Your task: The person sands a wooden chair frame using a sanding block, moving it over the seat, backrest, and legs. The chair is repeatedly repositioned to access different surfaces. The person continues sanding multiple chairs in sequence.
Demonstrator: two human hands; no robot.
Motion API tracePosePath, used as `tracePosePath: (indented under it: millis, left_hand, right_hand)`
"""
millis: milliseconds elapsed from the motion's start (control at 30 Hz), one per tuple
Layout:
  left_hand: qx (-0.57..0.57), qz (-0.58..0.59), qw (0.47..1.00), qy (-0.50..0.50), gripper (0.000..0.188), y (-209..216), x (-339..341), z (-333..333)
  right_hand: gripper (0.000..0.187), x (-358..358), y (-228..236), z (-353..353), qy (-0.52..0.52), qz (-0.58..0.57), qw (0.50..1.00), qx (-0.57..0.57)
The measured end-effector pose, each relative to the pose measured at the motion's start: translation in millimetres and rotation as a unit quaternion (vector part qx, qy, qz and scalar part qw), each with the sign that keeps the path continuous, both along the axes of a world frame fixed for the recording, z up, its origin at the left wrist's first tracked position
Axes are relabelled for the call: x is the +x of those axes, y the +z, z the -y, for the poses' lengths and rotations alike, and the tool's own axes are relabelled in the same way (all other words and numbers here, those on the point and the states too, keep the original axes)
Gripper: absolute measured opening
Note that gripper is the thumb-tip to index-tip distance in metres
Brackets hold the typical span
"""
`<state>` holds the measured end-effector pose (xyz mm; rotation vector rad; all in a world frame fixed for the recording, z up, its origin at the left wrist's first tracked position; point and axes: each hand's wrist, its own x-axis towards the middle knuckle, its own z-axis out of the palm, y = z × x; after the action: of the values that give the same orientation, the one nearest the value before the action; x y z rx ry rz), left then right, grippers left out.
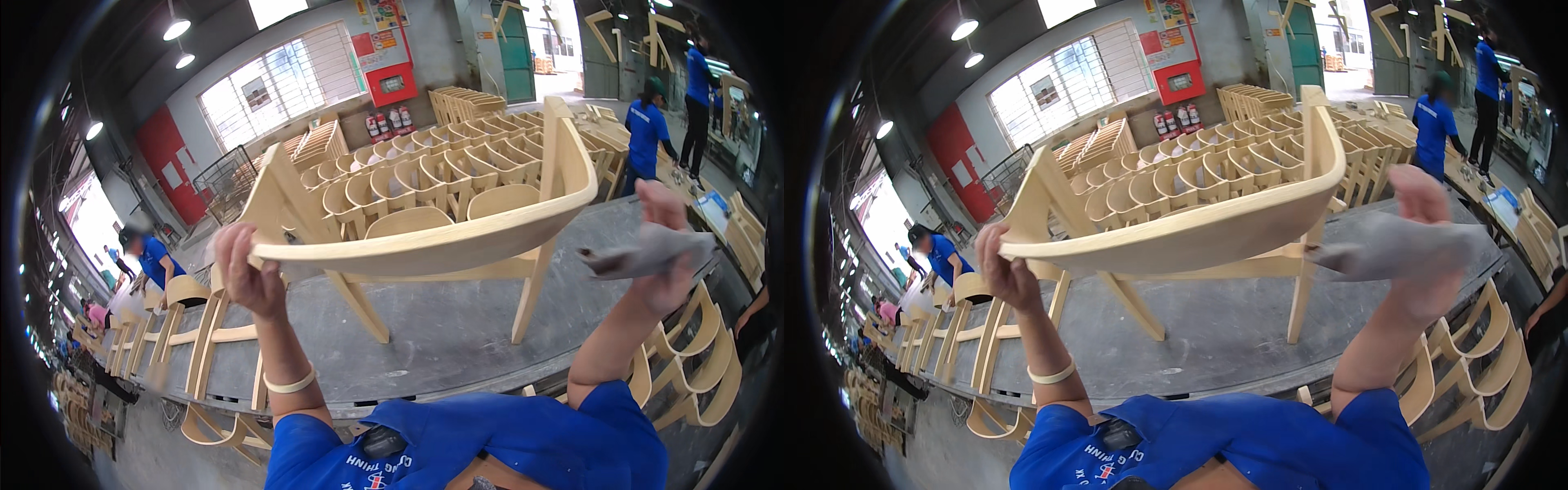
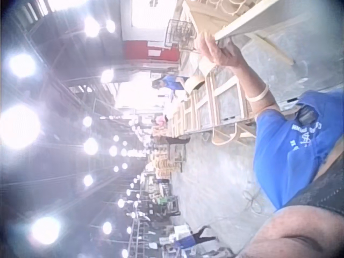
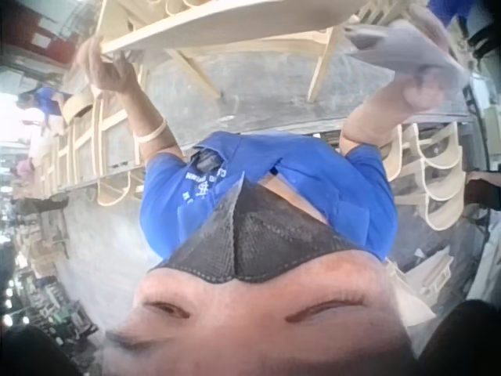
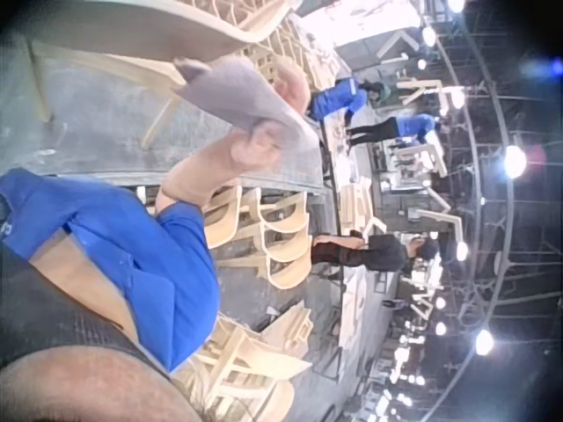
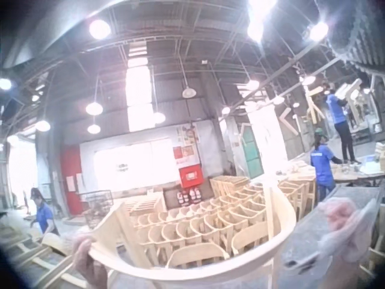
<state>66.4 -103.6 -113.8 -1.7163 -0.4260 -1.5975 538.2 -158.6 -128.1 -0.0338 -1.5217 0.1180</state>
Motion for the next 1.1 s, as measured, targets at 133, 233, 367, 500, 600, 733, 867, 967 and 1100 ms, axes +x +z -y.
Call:
tracePosePath:
  millis: [133, 233, 367, 500, 600, 733, 867, 967, 1100]
  left_hand:
    - [0.002, 0.016, 0.999, -0.035, 0.046, -1.7, -3.7, -8.2]
    - [-0.027, 0.058, 0.994, -0.088, 0.05, -7.3, -14.6, -16.6]
    - [-0.134, 0.134, 0.964, -0.187, 0.065, -11.1, -40.7, -37.4]
    - [-0.2, 0.066, 0.942, -0.263, 0.074, -5.9, -61.3, -69.5]
    - [-0.221, 0.031, 0.941, -0.254, 0.066, -5.0, -73.8, -76.7]
    - [-0.241, 0.007, 0.932, -0.27, 0.065, -5.8, -88.6, -68.4]
    - [-0.251, 0.042, 0.929, -0.269, 0.059, -11.2, -103.6, -56.2]
    - [-0.273, 0.1, 0.926, -0.243, 0.045, -16.7, -111.5, -45.1]
    - [-0.179, 0.035, 0.983, -0.032, 0.047, -15.9, -99.6, -16.6]
  right_hand:
    - [0.052, -41.5, -4.5, -4.7, -0.101, -0.014, 0.987, -0.12]
    - [0.053, -53.9, -4.8, -5.4, -0.105, -0.019, 0.986, -0.131]
    - [0.051, -60.3, -7.9, -5.1, -0.105, -0.039, 0.986, -0.121]
    - [0.05, -82.2, -12.6, -7.4, -0.071, -0.033, 0.994, -0.082]
    - [0.053, -105.1, -11.1, -11.1, -0.086, -0.066, 0.993, -0.045]
    - [0.055, -132.6, -6.8, -20.7, -0.046, -0.183, 0.981, -0.055]
    - [0.055, -144.7, 14.2, -51.7, -0.001, -0.161, 0.984, -0.076]
    - [0.048, -148.6, 51.9, -95.9, -0.002, -0.123, 0.985, -0.12]
    - [0.04, -173.5, 79.0, -117.5, -0.087, -0.016, 0.989, -0.122]
